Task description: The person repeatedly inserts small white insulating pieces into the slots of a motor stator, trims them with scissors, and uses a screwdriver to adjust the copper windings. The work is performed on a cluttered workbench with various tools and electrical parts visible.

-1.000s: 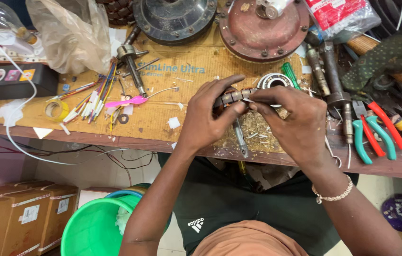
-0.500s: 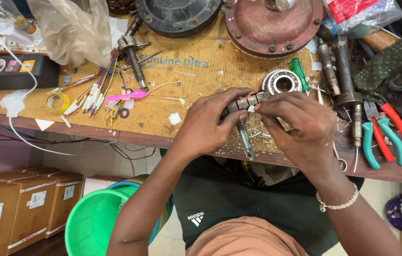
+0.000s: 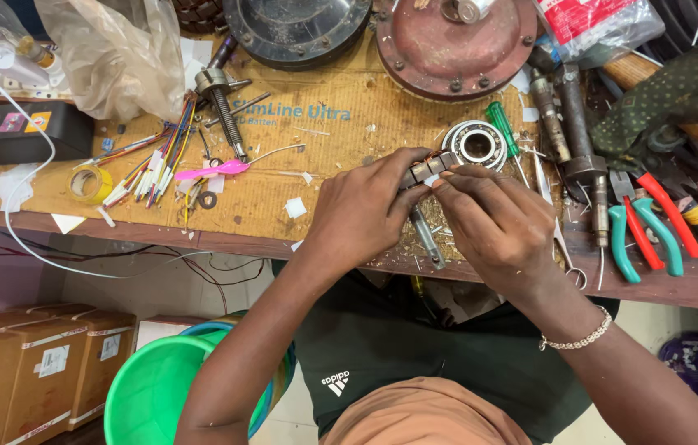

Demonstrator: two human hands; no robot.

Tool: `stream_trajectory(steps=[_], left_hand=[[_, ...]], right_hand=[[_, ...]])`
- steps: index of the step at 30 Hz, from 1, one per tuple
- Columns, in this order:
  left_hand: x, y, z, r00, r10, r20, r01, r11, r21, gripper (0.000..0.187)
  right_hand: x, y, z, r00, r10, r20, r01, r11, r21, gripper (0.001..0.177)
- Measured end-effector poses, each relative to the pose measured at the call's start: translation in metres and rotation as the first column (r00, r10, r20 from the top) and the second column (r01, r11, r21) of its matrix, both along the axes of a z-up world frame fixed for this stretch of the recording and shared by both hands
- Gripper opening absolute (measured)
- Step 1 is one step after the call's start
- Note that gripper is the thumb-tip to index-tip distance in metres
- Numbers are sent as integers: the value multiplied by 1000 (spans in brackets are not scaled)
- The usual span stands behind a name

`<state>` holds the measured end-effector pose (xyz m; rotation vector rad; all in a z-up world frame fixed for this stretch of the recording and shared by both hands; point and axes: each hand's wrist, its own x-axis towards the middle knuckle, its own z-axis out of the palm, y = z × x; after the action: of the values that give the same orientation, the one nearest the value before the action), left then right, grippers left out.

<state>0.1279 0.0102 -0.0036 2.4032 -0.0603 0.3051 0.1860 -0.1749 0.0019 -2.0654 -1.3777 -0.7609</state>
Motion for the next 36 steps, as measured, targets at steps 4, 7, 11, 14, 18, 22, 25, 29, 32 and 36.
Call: stream_trajectory(steps=[4,7,11,14,18,22,25,29,32,36], left_hand=[[2,-1,1,1000,4,-4,-4,1000,15,36],[3,-2,-2,1000,-5,16,4,1000,25,36],[6,0,-3,998,-20,51,19,999,29,36],[5,5,-2,1000,-18,-14,18,1000,5,36],[6,8,-4,1000,-10,15,10,1000,-11,36],[8,8,-9,1000,-25,9,25,1000,-18,35],[8,10,-12,998,-52,42,53,998,-16,34],[13,15,-12,994,-105,29,105,994,-11,39],[12,21,-11,982,-174,73,176,984,-26,42],[1,32,-15,936,-313,161,314,949,19,46]], right_hand=[[1,-1,-3,1000,0,22,1,1000,-30,24],[3,-1,-6,998,9,59,-7,999,-37,23],[6,5,-5,986,-8,168,15,999,-41,20],[3,6,5,994,-16,108,25,997,-79,19],[1,2,17,999,12,-31,-16,989,-149,26],[7,3,10,997,45,70,-37,994,-107,24],[9,6,-2,990,41,136,-34,998,-59,25],[12,6,-14,980,32,199,-21,998,-54,25],[9,3,-21,971,-21,237,33,998,-49,27],[2,3,-30,993,10,116,-22,995,99,24]])
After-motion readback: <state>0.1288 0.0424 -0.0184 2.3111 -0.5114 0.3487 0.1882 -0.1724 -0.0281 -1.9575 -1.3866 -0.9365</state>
